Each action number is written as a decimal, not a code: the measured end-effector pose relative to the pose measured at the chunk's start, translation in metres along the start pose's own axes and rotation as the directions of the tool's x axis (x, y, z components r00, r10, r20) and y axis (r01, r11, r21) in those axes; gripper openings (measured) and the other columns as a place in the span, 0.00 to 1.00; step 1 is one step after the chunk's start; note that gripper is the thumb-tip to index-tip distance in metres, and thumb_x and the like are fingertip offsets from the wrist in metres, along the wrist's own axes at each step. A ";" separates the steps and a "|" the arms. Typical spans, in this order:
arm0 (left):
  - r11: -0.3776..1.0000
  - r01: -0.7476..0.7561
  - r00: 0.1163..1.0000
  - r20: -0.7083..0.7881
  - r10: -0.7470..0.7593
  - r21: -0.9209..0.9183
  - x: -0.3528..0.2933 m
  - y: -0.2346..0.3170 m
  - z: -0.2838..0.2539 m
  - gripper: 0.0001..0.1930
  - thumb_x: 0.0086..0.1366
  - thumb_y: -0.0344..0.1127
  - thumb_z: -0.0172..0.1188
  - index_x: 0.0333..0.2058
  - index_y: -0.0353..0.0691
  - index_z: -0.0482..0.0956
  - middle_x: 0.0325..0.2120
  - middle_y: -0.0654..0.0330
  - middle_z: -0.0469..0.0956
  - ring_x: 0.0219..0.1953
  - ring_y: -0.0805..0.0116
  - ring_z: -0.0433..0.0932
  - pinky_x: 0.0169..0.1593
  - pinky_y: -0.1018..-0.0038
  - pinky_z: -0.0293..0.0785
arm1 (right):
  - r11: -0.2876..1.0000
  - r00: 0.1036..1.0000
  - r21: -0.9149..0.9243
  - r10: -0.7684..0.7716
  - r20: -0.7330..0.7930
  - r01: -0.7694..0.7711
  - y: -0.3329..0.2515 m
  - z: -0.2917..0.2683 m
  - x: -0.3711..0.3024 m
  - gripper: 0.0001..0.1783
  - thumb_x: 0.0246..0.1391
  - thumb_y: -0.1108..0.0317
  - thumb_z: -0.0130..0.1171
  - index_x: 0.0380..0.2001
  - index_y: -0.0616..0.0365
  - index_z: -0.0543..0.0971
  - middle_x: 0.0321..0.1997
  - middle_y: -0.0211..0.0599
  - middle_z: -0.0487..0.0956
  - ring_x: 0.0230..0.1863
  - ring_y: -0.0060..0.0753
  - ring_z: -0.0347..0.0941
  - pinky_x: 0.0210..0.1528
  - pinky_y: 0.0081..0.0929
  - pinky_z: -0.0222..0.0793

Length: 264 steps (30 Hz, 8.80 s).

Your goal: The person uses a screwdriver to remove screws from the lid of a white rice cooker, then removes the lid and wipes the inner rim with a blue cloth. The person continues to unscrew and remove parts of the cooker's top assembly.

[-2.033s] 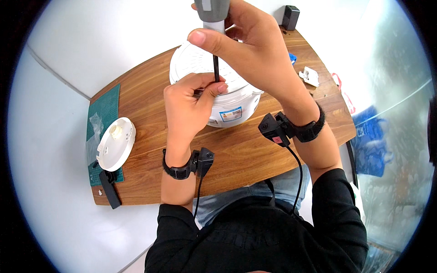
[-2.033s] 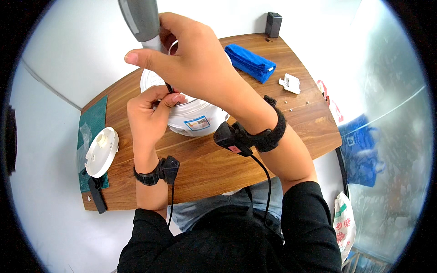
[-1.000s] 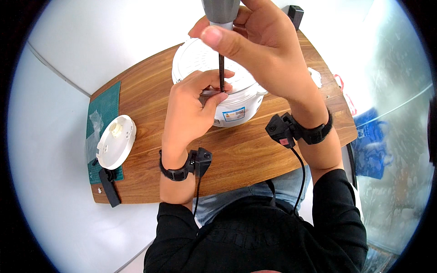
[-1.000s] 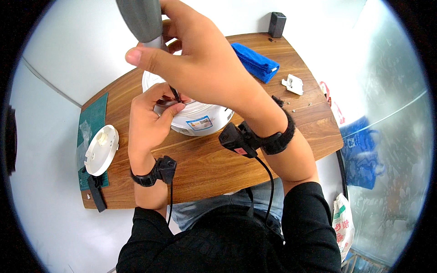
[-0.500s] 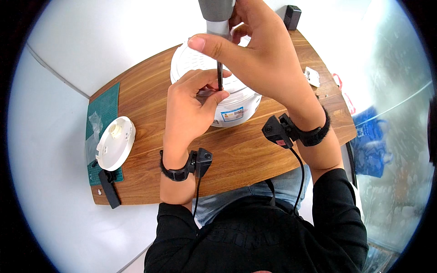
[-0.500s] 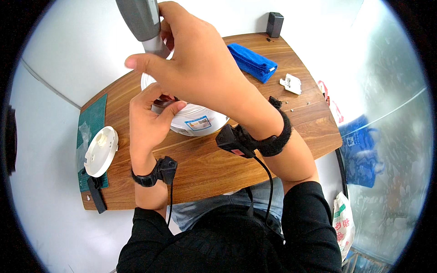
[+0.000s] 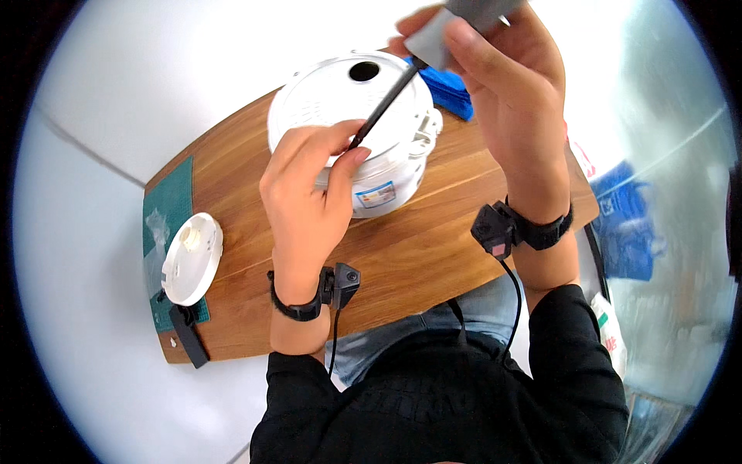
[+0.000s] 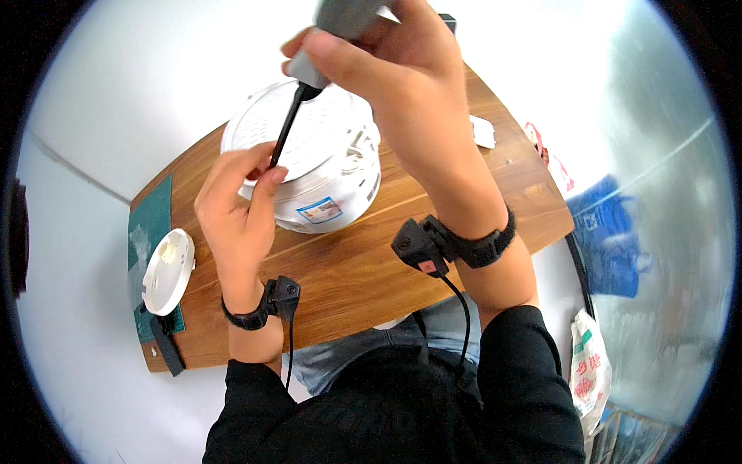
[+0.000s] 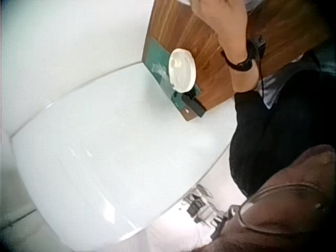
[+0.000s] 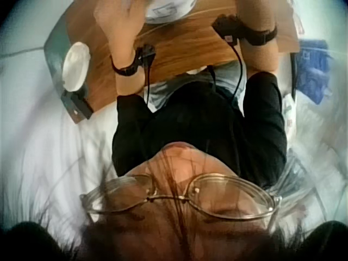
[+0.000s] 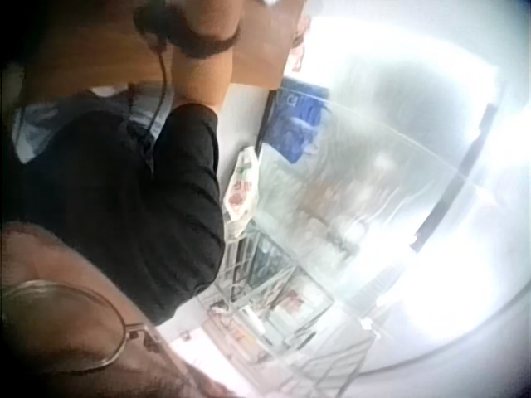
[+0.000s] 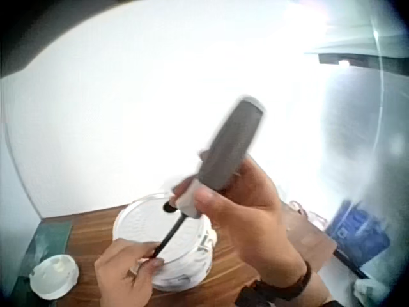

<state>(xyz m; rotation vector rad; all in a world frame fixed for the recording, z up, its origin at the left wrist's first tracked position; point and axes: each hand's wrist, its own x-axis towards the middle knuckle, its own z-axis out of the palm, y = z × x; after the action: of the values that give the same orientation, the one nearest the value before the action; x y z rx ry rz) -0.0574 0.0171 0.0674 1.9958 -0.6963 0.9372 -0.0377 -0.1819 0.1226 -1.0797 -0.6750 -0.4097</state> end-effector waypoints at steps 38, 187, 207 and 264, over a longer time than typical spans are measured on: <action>0.930 -0.365 0.532 0.811 0.242 -0.039 -0.039 0.053 0.332 0.05 0.56 0.30 0.67 0.32 0.39 0.86 0.32 0.51 0.82 0.42 0.51 0.80 0.47 0.61 0.77 | 0.964 0.540 -0.236 -0.134 -0.831 -0.124 -0.061 -0.228 -0.209 0.13 0.64 0.72 0.56 0.48 0.61 0.67 0.42 0.46 0.82 0.44 0.39 0.81 0.49 0.34 0.75; 0.906 0.266 0.946 0.268 -0.180 -0.330 0.012 -0.011 0.044 0.06 0.59 0.29 0.69 0.36 0.36 0.85 0.23 0.58 0.83 0.24 0.68 0.81 0.30 0.75 0.75 | 0.825 1.000 -0.565 -0.019 0.022 0.028 0.018 0.004 0.011 0.23 0.53 0.59 0.72 0.44 0.65 0.77 0.30 0.32 0.79 0.28 0.19 0.73 0.31 0.19 0.70; 0.942 0.297 0.890 0.404 -0.213 -0.158 0.017 0.002 0.032 0.16 0.55 0.22 0.68 0.43 0.37 0.82 0.29 0.59 0.79 0.31 0.69 0.78 0.37 0.72 0.77 | 0.959 0.993 -0.262 -0.116 -0.032 0.104 0.047 -0.007 0.011 0.33 0.57 0.59 0.68 0.53 0.74 0.67 0.37 0.54 0.84 0.41 0.37 0.84 0.41 0.30 0.83; 0.972 0.135 0.593 0.801 0.075 -0.191 -0.042 0.039 0.240 0.06 0.59 0.27 0.64 0.35 0.36 0.86 0.29 0.50 0.84 0.31 0.56 0.84 0.37 0.68 0.78 | 0.952 0.561 -0.283 -0.173 -0.809 -0.116 -0.039 -0.202 -0.202 0.11 0.67 0.71 0.53 0.49 0.63 0.70 0.45 0.42 0.79 0.43 0.36 0.79 0.46 0.32 0.76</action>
<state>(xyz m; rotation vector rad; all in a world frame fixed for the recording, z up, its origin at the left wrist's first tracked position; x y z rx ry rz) -0.0227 -0.1994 -0.0462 2.1545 -1.1900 -0.1742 -0.1489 -0.3845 -0.0502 -1.0107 0.2539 -1.0068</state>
